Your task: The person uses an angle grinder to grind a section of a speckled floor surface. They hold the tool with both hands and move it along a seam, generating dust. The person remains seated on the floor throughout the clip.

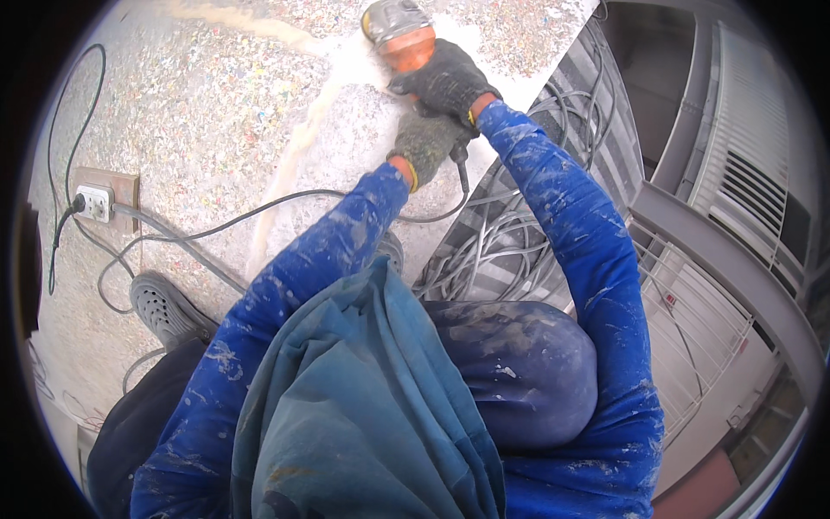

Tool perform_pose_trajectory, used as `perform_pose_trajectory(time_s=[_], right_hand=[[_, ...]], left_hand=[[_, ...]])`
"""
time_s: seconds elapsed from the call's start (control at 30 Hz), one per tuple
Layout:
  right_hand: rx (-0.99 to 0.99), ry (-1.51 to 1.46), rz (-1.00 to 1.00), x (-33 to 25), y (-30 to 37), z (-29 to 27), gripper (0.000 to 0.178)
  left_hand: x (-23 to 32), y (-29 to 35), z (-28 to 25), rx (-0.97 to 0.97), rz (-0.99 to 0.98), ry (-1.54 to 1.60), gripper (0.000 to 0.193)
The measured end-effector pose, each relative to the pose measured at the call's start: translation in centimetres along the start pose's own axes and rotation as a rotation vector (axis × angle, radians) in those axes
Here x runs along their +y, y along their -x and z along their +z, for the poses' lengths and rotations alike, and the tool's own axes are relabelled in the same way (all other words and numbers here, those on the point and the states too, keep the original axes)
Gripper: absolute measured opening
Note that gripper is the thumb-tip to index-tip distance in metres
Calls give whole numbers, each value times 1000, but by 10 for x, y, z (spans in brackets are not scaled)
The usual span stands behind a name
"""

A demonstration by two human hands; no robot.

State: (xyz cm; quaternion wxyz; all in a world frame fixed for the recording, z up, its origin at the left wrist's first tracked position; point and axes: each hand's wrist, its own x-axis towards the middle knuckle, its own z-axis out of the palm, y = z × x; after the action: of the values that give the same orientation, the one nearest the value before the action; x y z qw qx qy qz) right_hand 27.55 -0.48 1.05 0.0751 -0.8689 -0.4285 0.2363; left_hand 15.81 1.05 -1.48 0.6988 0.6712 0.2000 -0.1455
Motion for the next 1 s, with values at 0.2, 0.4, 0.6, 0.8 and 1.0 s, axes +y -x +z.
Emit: perform_pose_trajectory(time_s=[0.2,0.4,0.6,0.8,1.0], right_hand=[[-92,33,-13,-2,2,-20,48],[-88,18,62,-13,3,-11,53],[-90,-271,218,-15,16,0,61],[0,60,-29,16,-13,-24,48],[-104,-152,71,-2,-1,-8,58]], left_hand=[[2,-3,5,-61,-5,126,33],[1,2,1,-81,-90,66,26],[-9,13,13,-71,-33,-149,20],[17,-18,0,-21,-127,509,25],[-1,1,4,19,-10,219,27]])
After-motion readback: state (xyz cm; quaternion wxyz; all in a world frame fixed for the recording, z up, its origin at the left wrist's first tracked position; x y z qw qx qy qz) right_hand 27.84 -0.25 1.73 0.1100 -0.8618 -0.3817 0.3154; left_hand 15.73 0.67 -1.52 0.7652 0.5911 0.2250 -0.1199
